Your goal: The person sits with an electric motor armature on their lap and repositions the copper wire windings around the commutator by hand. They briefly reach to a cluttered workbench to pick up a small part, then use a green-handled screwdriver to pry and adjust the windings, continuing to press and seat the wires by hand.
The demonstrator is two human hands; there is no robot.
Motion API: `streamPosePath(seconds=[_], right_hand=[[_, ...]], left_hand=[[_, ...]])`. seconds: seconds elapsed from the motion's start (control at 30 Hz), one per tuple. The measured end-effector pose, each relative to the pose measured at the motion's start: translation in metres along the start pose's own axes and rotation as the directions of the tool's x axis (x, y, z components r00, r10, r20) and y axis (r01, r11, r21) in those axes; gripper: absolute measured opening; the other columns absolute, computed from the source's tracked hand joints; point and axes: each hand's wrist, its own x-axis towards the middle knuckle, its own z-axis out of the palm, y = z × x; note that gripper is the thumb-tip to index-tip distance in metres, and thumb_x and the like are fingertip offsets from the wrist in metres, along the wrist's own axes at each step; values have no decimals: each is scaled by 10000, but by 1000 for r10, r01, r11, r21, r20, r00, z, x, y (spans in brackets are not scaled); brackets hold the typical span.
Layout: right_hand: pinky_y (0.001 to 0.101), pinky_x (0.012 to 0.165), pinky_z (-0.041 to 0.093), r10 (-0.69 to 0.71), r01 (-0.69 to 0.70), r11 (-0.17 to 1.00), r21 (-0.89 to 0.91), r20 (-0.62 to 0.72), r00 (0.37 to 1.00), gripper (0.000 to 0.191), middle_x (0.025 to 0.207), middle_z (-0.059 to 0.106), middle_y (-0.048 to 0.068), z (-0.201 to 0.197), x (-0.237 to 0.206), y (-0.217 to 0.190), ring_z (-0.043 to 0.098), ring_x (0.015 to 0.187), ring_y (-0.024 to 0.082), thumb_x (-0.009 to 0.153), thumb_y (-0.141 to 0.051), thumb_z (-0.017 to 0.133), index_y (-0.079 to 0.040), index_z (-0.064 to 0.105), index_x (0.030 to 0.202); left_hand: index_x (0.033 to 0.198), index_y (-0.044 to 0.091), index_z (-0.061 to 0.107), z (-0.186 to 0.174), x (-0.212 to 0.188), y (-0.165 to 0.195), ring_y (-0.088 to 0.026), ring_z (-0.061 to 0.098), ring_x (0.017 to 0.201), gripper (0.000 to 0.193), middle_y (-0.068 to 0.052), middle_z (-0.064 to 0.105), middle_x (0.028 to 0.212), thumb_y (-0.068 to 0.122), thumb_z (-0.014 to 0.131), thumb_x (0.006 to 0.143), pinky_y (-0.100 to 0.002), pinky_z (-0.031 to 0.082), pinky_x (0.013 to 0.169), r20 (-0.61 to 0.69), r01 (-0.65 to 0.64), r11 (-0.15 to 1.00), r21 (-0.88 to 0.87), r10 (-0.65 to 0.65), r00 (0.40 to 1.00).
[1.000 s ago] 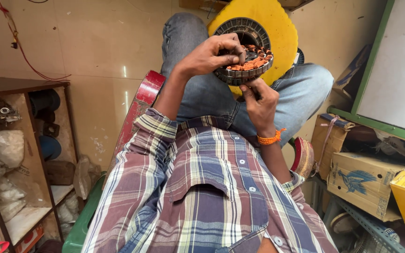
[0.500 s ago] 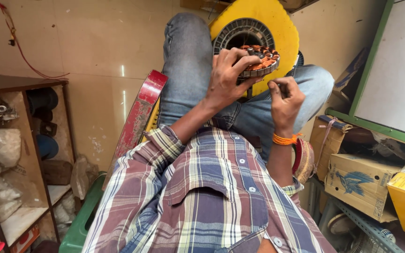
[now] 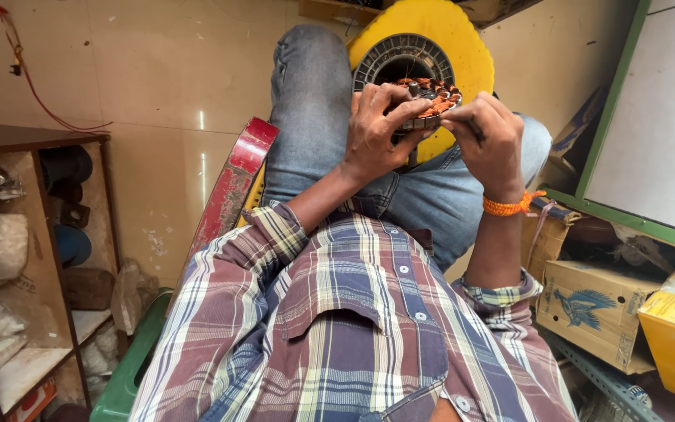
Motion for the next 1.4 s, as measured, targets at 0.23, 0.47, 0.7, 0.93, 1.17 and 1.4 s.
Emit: streamPosePath(seconds=[0.23, 0.47, 0.7, 0.93, 1.17, 1.4], right_hand=[[374, 725, 512, -77, 78, 996, -32, 34, 996, 117, 899, 646, 117, 3, 23, 13, 657, 820, 272, 963, 62, 768, -23, 697, 1002], [380, 724, 505, -126, 136, 990, -39, 203, 971, 118, 883, 645, 117, -7, 47, 15, 648, 812, 293, 915, 0, 780, -26, 703, 1000], [381, 679, 516, -130, 147, 986, -74, 200, 971, 128, 830, 641, 106, 1, 60, 15, 654, 759, 271, 887, -62, 827, -31, 711, 932], [366, 701, 529, -165, 169, 981, -97, 53, 985, 127, 867, 683, 105, 10, 61, 3, 676, 780, 264, 916, -59, 842, -34, 728, 967], [360, 655, 502, -142, 132, 980, -151, -61, 988, 179, 856, 680, 97, 15, 53, -2, 655, 731, 242, 947, -100, 891, -33, 725, 957], [377, 728, 495, -115, 115, 979, -167, 9, 993, 144, 899, 706, 78, 5, 28, -9, 663, 782, 245, 963, -99, 849, -44, 717, 971]], left_hand=[[1255, 230, 695, 5, 2, 2, -209, 554, 1106, 423, 12, 604, 1148, 303, 851, 869, -407, 409, 975, -39, 28, 999, -35, -29, 999], [1240, 221, 713, -1, 2, 0, -224, 558, 1099, 409, -4, 607, 1135, 271, 856, 860, -410, 409, 967, -16, 9, 999, -51, -10, 1000], [1204, 188, 716, -6, 3, -5, -237, 564, 1076, 419, -9, 611, 1140, 273, 877, 826, -400, 406, 943, 38, -11, 999, -32, 12, 999], [1211, 163, 662, -14, 5, 9, -277, 557, 1098, 431, -63, 604, 1131, 431, 777, 894, -436, 403, 957, 66, 87, 996, -7, -87, 994], [1079, 178, 717, -5, 48, 4, -149, 693, 877, 304, 13, 733, 949, 378, 724, 849, -328, 507, 829, 291, 522, 845, -117, -473, 831], [1044, 72, 704, -24, 54, -18, -49, 599, 861, 149, 20, 657, 973, 158, 685, 924, -226, 509, 796, 523, 499, 710, -497, -214, 825]])
